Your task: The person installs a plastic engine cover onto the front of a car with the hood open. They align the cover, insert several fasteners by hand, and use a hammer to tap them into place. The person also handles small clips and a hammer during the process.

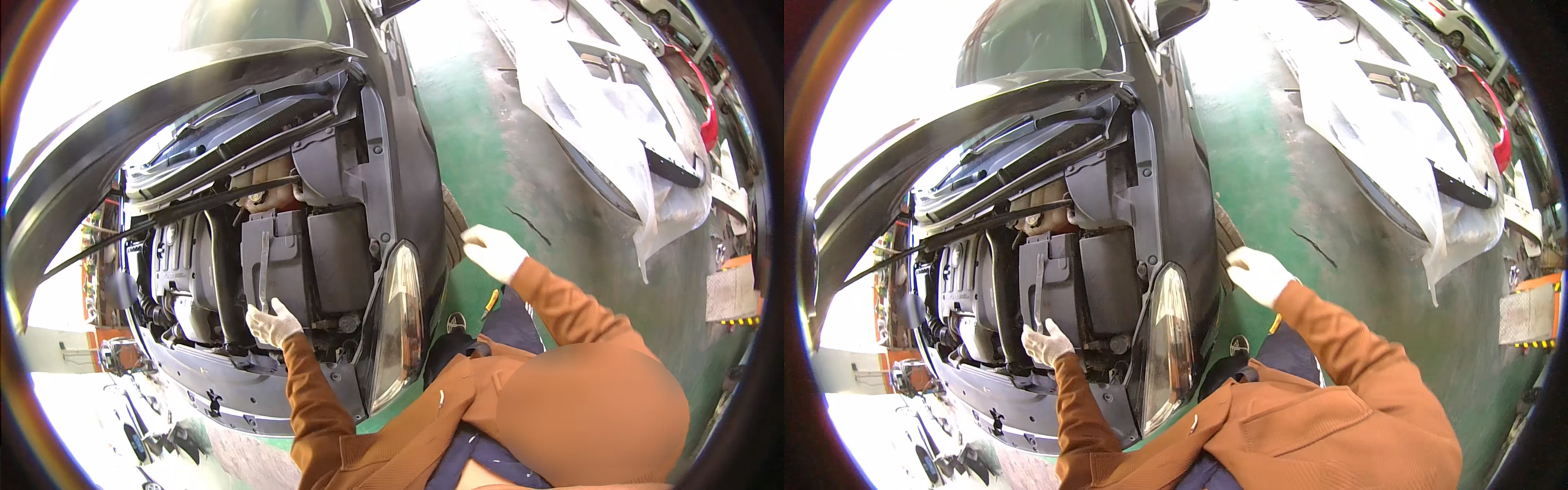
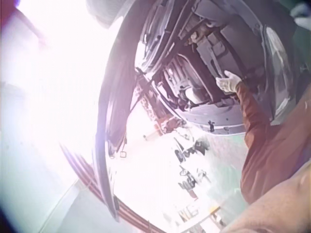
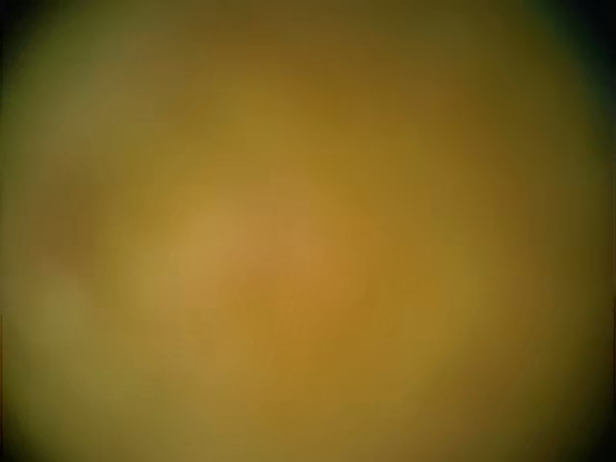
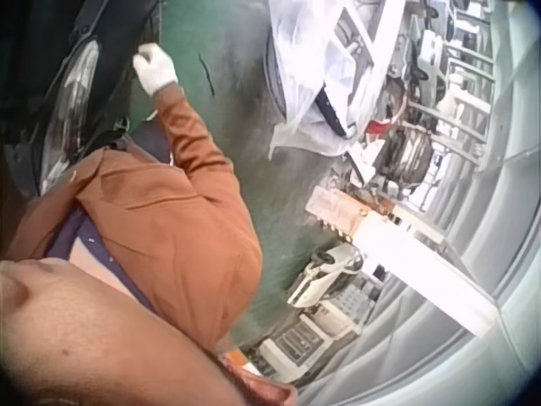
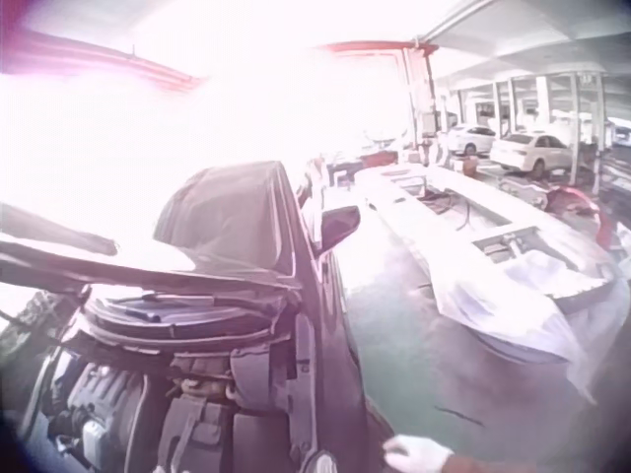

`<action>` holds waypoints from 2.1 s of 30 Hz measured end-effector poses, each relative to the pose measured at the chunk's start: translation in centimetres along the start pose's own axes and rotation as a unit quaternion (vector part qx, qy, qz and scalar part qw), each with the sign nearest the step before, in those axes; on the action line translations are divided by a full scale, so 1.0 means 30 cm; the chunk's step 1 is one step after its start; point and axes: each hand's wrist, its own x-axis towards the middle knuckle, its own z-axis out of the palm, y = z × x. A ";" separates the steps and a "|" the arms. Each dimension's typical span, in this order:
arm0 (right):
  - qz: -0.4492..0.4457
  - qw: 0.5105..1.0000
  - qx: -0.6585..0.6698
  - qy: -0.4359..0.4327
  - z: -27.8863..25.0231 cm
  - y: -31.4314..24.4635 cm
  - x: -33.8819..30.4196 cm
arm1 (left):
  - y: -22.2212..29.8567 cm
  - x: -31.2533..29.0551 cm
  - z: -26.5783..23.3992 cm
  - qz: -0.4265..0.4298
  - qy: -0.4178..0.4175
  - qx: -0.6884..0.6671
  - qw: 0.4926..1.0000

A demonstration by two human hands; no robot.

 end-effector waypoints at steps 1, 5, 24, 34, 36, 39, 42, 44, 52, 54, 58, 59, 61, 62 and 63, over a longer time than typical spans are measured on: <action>-0.050 0.998 -0.021 -0.010 -0.009 -0.023 0.140 | 0.042 -0.032 -0.043 -0.009 0.000 0.002 1.000; -0.219 0.974 -0.064 -0.013 0.010 -0.231 0.669 | 0.227 -0.313 -0.246 -0.007 -0.010 -0.059 0.998; -0.377 0.825 -0.394 -0.145 0.116 -0.657 1.527 | 0.557 -0.624 -0.272 -0.221 -0.026 0.036 0.974; -0.383 0.813 -0.411 -0.150 0.109 -0.650 1.542 | 0.559 -0.627 -0.274 -0.227 -0.034 0.036 0.973; -0.384 0.812 -0.413 -0.148 0.114 -0.657 1.549 | 0.546 -0.622 -0.268 -0.223 -0.038 0.037 0.973; -0.384 0.811 -0.415 -0.148 0.117 -0.661 1.547 | 0.550 -0.625 -0.271 -0.230 -0.041 0.025 0.972; -0.385 0.810 -0.415 -0.152 0.132 -0.664 1.542 | 0.544 -0.625 -0.279 -0.232 -0.040 0.019 0.972; -0.387 0.810 -0.415 -0.150 0.143 -0.668 1.543 | 0.541 -0.625 -0.288 -0.232 -0.046 0.020 0.971; -0.433 0.865 -0.243 -0.079 0.124 -0.642 1.347 | 0.567 -0.598 -0.275 -0.196 0.015 -0.007 0.980; -0.384 0.894 -0.018 -0.229 0.073 -0.602 1.091 | 0.670 -0.585 -0.292 -0.269 0.079 -0.090 0.956; -0.333 0.796 0.038 -0.504 0.092 -0.416 0.701 | 0.961 -0.477 -0.389 -0.474 -0.140 -0.810 0.316; -0.363 0.751 0.036 -0.550 0.108 -0.374 0.649 | 1.056 -0.455 -0.384 -0.523 -0.131 -0.771 0.339; -0.397 0.770 -0.021 -0.498 0.115 -0.299 0.558 | 1.096 -0.466 -0.348 -0.556 -0.148 -0.753 0.318; -0.387 0.757 -0.077 -0.520 0.121 -0.283 0.549 | 1.072 -0.489 -0.329 -0.541 -0.176 -0.777 0.269; -0.386 0.755 -0.073 -0.524 0.121 -0.269 0.545 | 1.076 -0.489 -0.335 -0.515 -0.197 -0.792 0.261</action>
